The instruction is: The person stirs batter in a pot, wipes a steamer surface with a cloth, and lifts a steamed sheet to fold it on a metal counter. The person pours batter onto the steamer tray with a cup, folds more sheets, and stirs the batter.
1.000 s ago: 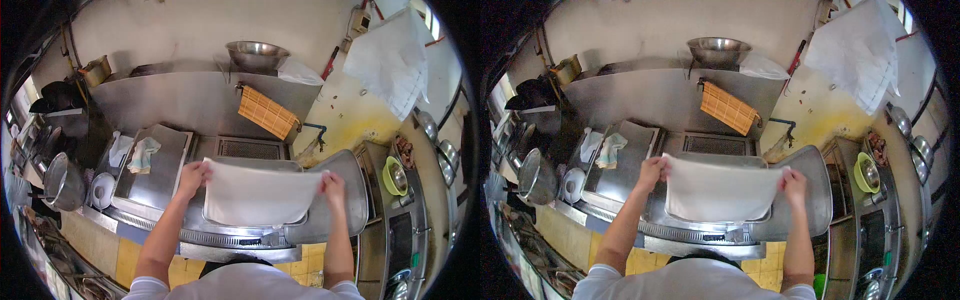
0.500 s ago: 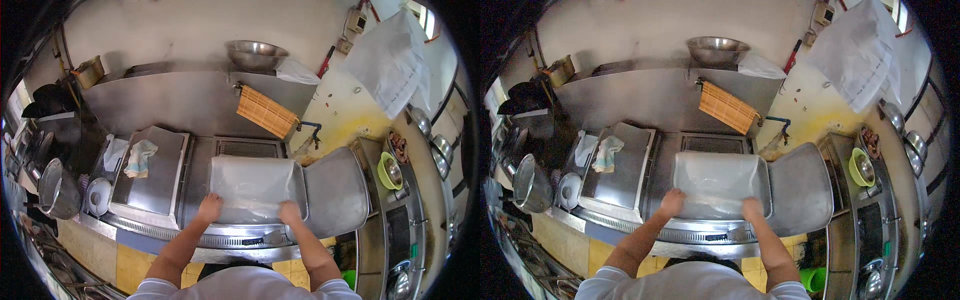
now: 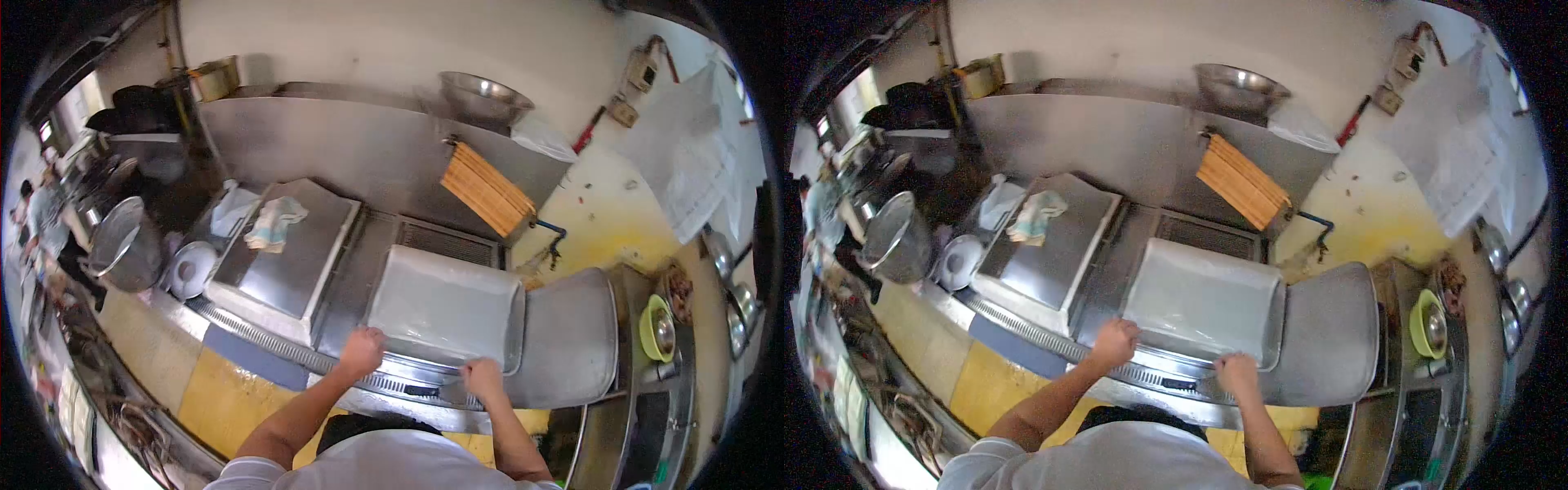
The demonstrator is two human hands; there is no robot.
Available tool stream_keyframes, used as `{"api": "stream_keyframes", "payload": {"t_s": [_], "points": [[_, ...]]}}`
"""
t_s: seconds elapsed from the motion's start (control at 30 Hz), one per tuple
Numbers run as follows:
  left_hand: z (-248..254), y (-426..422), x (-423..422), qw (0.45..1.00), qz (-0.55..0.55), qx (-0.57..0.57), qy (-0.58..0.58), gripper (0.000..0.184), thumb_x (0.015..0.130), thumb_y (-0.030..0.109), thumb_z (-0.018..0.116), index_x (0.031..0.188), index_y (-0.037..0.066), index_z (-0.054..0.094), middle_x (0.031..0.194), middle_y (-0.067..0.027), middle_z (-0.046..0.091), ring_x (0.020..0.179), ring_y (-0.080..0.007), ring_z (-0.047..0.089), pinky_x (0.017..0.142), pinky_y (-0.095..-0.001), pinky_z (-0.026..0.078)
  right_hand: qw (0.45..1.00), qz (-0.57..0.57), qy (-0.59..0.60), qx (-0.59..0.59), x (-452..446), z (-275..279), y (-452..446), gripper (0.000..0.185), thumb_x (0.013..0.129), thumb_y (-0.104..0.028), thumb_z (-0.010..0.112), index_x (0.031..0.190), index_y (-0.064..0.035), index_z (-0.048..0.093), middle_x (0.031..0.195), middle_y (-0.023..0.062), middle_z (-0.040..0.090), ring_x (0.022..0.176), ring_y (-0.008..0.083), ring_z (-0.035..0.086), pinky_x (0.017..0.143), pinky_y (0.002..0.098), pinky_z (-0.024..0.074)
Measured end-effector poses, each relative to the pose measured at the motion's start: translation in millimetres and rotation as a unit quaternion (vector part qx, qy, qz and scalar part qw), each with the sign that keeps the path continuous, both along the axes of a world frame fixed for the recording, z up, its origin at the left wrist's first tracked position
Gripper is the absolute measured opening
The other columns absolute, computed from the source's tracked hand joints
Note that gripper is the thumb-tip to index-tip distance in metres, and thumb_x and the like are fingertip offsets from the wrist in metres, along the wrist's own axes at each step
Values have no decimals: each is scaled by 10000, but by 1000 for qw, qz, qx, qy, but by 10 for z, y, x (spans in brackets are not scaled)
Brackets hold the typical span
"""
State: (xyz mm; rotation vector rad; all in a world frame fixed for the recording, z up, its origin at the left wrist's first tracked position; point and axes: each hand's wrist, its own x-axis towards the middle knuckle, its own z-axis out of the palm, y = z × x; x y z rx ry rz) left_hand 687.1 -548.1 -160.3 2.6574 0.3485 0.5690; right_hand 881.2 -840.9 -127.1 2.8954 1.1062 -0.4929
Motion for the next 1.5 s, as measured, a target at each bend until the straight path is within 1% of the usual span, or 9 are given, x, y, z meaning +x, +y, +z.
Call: {"api": "stream_keyframes", "payload": {"t_s": [0.13,0.23,0.37,0.4,0.53,0.73,0.87,1.27,1.5], "points": [[198,-428,-452,995,57,-87,9,210,837,147,746,1030,65,748,1158,-153,716,1098,-366,653,986,-480,512,982,91,-83,146,-533,-156,161,449,879,-372,717,1117,8,718,1315,261,622,1254,458,540,1070,554,420],[49,-780,-801,984,123,-130,23,217,860,165,748,1055,71,751,1209,-161,702,1131,-370,644,1019,-485,502,955,174,-7,239,-711,-32,352,420,858,-304,749,1123,18,705,1372,260,572,1291,443,497,1102,536,389],[316,-1251,-1319,949,243,-200,24,271,853,171,771,1109,84,762,1277,-168,681,1202,-383,615,1074,-456,490,893,262,83,357,-1014,16,668,301,810,-242,777,1003,-13,749,1243,220,637,1187,413,557,1042,545,406],[76,-1291,-1463,946,255,-200,21,277,844,164,775,1109,85,764,1282,-167,678,1213,-378,612,1085,-456,488,881,266,87,382,-1117,-4,752,209,801,-234,786,824,-33,734,1164,185,681,1135,391,588,1005,534,423],[163,-1463,-2006,923,316,-219,-6,306,862,212,783,1137,81,747,1285,-167,672,1192,-368,630,1057,-443,511,843,325,148,401,-1456,137,973,274,808,-195,776,642,-36,627,1033,155,722,1043,381,612,964,514,449],[196,-1473,-2595,871,429,-235,-51,363,857,282,819,1151,84,739,1311,-181,653,1231,-378,613,1055,-462,510,826,390,170,371,-1947,29,1242,147,824,-167,740,816,-24,711,1124,191,708,1076,387,618,959,484,484],[236,-1359,-3107,846,471,-237,-80,377,852,297,825,1149,81,742,1322,-178,651,1252,-375,600,1077,-455,493,831,407,194,326,-2476,62,1496,294,838,-205,747,1065,-18,732,1216,217,675,1136,407,610,1016,483,474],[299,-1479,-5892,708,655,-228,-132,391,820,280,854,1123,61,741,1308,-187,652,1243,-371,605,1074,-440,490,729,591,264,222,-5280,330,2496,355,899,-231,711,1154,17,709,1285,209,643,1231,391,589,1067,455,474],[166,-1767,-6700,623,733,-218,-166,240,848,255,835,990,83,748,1308,-183,643,1204,-374,622,1044,-442,504,643,684,316,131,-6605,425,2750,365,911,-241,699,1165,21,705,1276,224,643,1226,406,591,1069,461,478]]}}
